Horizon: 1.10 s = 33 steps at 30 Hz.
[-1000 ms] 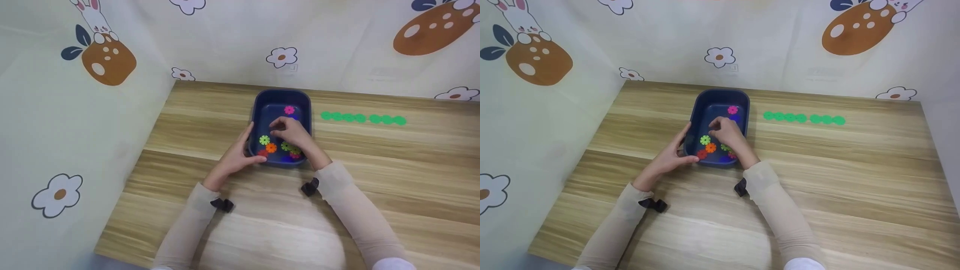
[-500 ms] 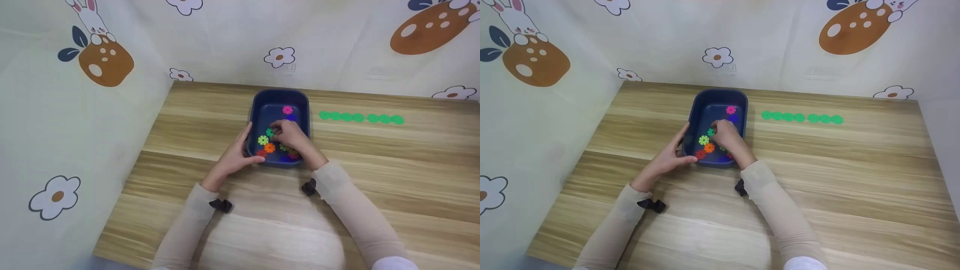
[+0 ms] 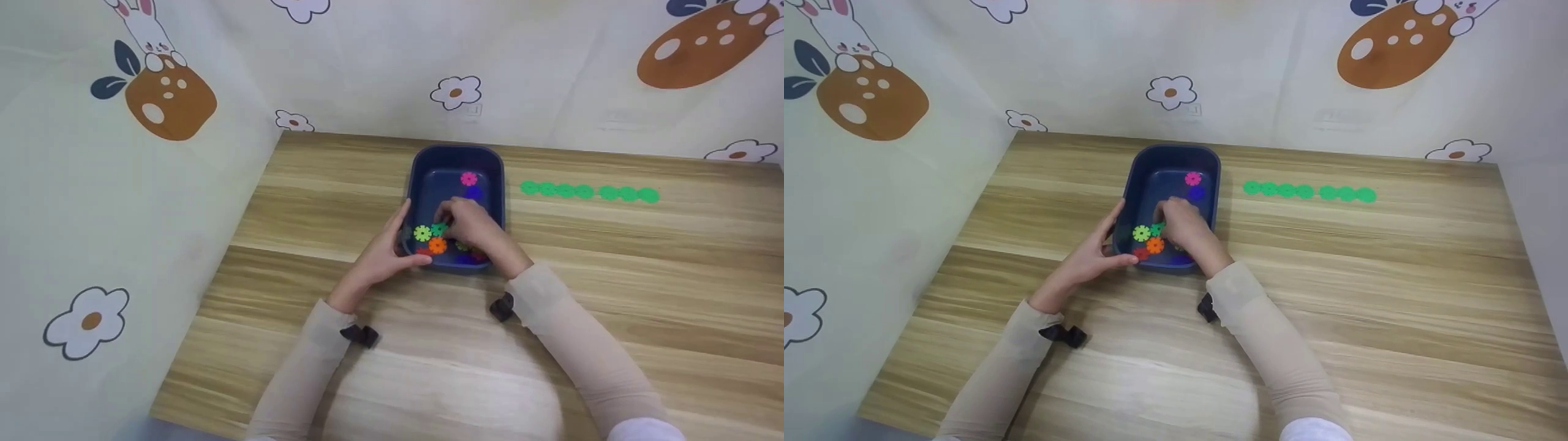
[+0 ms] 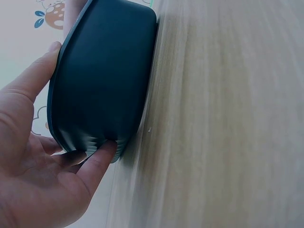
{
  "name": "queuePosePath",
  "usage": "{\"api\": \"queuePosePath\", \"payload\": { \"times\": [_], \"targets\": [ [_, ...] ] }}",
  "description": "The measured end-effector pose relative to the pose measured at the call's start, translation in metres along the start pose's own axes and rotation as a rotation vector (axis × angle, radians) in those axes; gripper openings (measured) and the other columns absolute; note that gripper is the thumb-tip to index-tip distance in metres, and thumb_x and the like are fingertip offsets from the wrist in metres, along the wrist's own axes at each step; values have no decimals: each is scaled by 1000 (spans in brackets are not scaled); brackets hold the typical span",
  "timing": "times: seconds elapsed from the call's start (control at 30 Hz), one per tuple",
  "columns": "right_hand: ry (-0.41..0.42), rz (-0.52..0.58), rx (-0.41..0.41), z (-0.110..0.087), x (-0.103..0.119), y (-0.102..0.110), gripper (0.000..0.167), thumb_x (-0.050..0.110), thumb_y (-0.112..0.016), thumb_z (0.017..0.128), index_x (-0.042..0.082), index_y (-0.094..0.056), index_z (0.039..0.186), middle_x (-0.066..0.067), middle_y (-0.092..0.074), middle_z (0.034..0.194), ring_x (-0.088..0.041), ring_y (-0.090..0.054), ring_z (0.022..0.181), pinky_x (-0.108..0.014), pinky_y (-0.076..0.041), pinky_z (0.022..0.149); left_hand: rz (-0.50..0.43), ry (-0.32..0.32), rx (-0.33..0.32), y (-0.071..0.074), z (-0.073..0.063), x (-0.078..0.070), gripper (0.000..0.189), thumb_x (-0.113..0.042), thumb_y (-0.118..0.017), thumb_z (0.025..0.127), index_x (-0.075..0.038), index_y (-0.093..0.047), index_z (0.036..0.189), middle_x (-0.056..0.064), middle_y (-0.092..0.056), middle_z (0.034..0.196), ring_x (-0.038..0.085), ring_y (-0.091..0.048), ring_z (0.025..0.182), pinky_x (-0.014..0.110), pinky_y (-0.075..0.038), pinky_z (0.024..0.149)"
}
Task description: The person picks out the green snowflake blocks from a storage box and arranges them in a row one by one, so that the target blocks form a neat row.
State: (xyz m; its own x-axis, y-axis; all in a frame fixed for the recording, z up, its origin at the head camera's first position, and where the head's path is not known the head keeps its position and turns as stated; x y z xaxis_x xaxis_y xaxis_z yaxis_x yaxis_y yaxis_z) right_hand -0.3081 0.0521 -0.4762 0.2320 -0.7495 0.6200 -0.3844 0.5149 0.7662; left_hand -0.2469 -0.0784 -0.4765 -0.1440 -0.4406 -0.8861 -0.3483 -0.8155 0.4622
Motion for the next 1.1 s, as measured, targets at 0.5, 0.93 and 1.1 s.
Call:
{"api": "queuePosePath", "payload": {
  "times": [0.5, 0.93, 1.1],
  "targets": [
    [78, 180, 90, -2, 7, -6, 14, -2, -71, 84, 5, -73, 95, -12, -73, 92, -16, -63, 77, -26, -52, 71, 3, -3, 2, 0, 0, -1, 110, -41, -82, 82, -21, -9, 162, 12, -10, 169, 32, -16, 155, 53, -21, 124],
    [51, 362, 47, -2, 2, 2, 13, 3, -67, 90, 3, -77, 99, -13, -76, 96, -9, -66, 74, -23, -57, 71, 3, -13, 4, 1, -1, -3, 111, -46, -80, 81, -22, -9, 162, 11, -11, 169, 31, -17, 154, 52, -21, 124],
    [60, 384, 44, -2, 3, 3, 14, 4, -68, 89, 2, -77, 99, -13, -76, 96, -8, -65, 74, -21, -56, 70, 3, -10, 5, 1, -1, -3, 110, -44, -81, 82, -22, -8, 162, 11, -10, 169, 32, -17, 154, 51, -23, 124]
  ]
}}
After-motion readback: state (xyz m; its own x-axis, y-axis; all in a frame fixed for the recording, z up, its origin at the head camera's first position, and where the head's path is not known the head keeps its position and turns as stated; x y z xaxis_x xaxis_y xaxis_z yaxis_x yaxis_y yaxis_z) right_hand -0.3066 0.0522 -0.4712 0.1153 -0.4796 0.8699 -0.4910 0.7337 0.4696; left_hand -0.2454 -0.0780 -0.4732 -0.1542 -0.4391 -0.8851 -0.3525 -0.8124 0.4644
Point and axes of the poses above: each hand's wrist, its own z-axis towards the middle knuckle, its own y-axis out of the back of the hand, x = y × z, the point moved 10 cm from there along z, towards the middle knuckle
